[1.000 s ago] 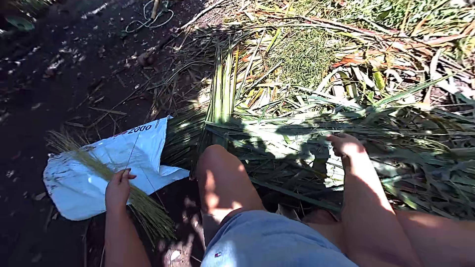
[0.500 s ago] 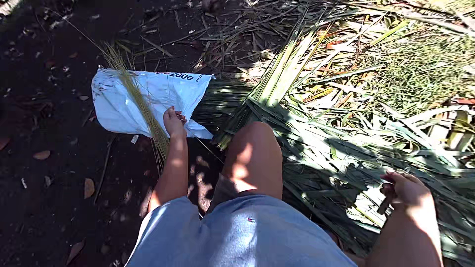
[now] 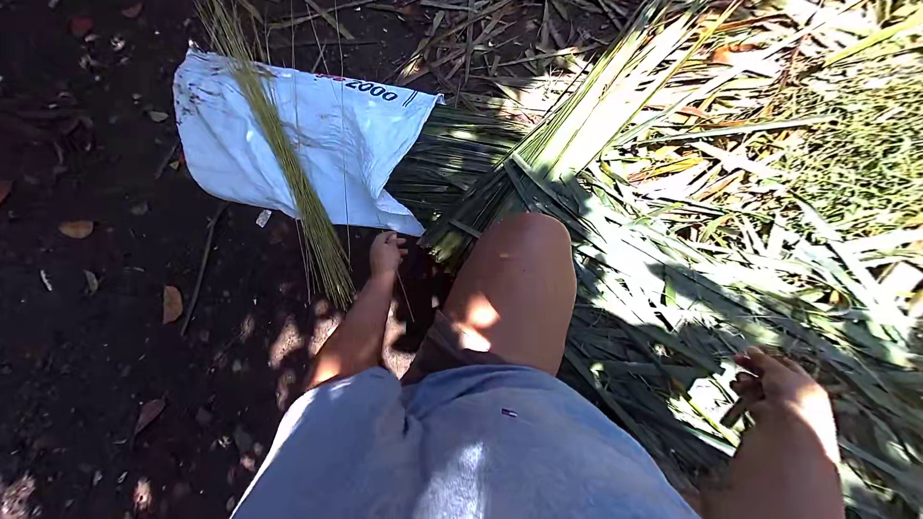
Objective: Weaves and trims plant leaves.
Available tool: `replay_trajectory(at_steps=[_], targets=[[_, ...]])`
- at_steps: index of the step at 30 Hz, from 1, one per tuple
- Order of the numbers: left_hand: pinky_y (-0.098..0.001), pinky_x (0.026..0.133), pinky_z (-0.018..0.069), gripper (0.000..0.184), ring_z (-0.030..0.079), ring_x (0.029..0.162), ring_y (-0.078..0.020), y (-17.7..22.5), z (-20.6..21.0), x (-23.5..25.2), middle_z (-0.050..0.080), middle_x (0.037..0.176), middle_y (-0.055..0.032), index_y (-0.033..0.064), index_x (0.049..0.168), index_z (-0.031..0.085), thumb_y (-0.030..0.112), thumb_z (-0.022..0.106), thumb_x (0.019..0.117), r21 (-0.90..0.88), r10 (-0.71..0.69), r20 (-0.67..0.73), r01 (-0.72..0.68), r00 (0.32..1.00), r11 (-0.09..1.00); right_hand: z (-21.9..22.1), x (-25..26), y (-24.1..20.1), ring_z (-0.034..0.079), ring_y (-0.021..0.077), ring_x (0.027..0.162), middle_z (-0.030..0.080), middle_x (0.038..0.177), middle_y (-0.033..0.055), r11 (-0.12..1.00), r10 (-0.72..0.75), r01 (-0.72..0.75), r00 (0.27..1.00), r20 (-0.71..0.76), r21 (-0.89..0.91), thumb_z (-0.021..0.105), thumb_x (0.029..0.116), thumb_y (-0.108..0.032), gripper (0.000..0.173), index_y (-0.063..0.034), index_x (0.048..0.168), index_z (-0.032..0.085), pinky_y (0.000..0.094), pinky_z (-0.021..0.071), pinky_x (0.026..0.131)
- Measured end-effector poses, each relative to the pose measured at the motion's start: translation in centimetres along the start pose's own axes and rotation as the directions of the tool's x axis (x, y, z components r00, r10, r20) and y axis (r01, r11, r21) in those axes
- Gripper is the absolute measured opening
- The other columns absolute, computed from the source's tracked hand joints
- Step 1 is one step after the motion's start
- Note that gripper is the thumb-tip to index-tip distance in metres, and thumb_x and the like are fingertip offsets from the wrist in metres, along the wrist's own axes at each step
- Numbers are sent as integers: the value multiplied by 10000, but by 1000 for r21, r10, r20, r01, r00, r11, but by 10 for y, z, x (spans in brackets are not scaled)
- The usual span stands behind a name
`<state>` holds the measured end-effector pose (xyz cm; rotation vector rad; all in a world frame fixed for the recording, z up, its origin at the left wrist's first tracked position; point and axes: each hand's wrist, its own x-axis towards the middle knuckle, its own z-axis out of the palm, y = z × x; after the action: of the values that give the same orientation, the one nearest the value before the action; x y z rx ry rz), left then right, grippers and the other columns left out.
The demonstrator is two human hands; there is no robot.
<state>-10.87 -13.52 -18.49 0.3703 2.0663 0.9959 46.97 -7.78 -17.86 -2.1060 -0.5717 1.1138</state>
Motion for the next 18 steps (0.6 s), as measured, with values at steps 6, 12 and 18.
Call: replay_trajectory(at_steps=[6, 12, 18], targets=[[-604, 1114, 396, 634, 462, 1386, -461, 59, -118, 53, 439, 1514, -310, 25, 1573, 340, 242, 553, 1016, 410, 132, -551, 130, 824, 903, -10, 17, 17, 453, 25, 494, 519, 726, -47, 999, 10, -9, 1000, -15, 42, 549, 1021, -158, 108, -107, 1116, 549, 193, 416, 455], [-563, 1142, 393, 411, 505, 1360, -433, 38, -28, 62, 518, 1447, -297, -45, 1405, 544, 212, 426, 1107, 510, 333, -56, -260, 941, 820, 0, -16, 3, 602, 209, 813, 594, 1157, 160, 950, 161, -152, 987, 11, -272, 399, 1097, -254, 415, -128, 1492, 429, 387, 506, 684], [-620, 1141, 365, 611, 476, 1385, -463, -12, 64, 86, 508, 1457, -320, -45, 1490, 449, 426, 324, 1122, 506, -30, 214, -85, 976, 859, -5, -33, 2, 544, 191, 755, 616, 1054, 153, 766, 252, -120, 960, 123, -631, 542, 1047, -157, 330, -10, 1342, 566, 379, 470, 685]])
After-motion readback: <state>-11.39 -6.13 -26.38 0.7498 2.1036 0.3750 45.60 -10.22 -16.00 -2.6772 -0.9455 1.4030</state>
